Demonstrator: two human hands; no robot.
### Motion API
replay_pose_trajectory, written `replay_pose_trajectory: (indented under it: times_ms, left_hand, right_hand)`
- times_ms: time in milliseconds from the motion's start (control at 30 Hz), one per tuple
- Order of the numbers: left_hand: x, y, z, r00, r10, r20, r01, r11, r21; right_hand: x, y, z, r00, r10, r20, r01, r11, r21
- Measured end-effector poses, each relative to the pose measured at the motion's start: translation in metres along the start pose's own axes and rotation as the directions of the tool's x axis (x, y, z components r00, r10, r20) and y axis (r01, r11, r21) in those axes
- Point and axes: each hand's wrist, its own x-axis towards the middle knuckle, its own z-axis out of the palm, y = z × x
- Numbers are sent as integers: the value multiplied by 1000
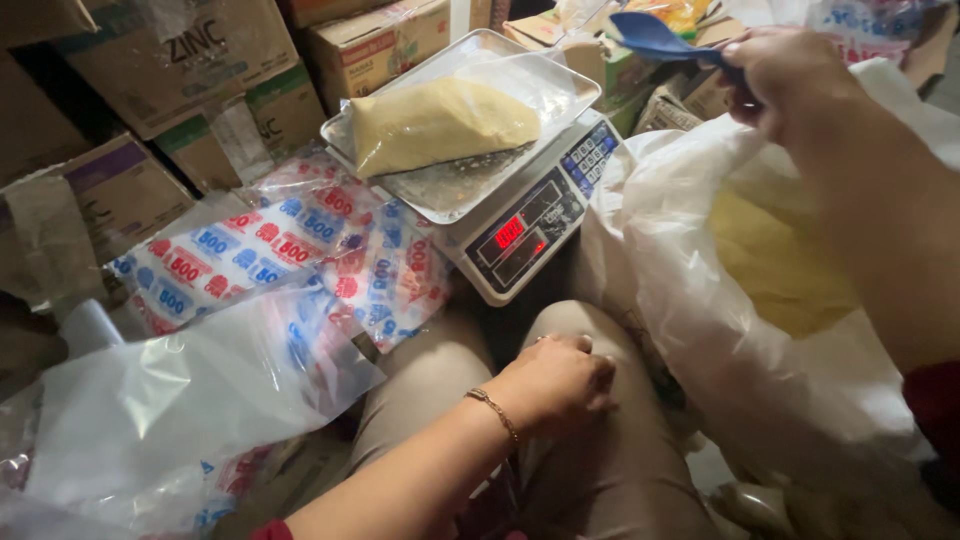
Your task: The person scoops a yellow granular material from a large sack into small plastic bags using a blue scoop, weighs each bag on a digital scale, and ties the bags shut. The process is repeated for multiple bags.
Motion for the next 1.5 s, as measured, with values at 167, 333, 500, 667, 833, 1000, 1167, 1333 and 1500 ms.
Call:
replay_pose_trajectory:
  times_ms: [167,333,500,667,833,1000,1167,1333,1500]
  left_hand:
    - [0,0,2,999,45,-30,-44,998,36]
    - [1,2,2,1000,27,1,-27,998,49]
    - [3,-2,8,1000,22,-12,-21,997,73]
    - [6,-8,9,989,108,-98,-106,994,21]
    - [12,-6,-12,959,-78,-274,-32,926,-376]
    - [37,29,-47,669,110,-736,-308,941,-139]
    - [50,51,-68,534,218,-817,-343,939,26]
    - [38,30,-80,782,-29,-623,-52,993,-111]
    - [10,-5,-60,730,-96,-676,-6,989,-146]
  right_hand:
    - [-35,21,-80,989,-145,11,144,989,36]
    - [-76,87,-171,989,-128,-68,123,990,-73]
    - [-119,146,-200,980,-47,-194,-9,961,-276]
    - [-144,132,-152,991,-81,-104,5,811,-585]
    - [-174,77,-95,929,-363,68,298,629,-718]
    - [-188,49,-51,823,-567,18,422,590,-688]
    - [-193,51,-46,870,-486,-81,326,692,-644]
    - [-197,42,-44,773,-633,42,332,347,-877]
    - [-203,11,-12,690,-704,168,645,493,-585]
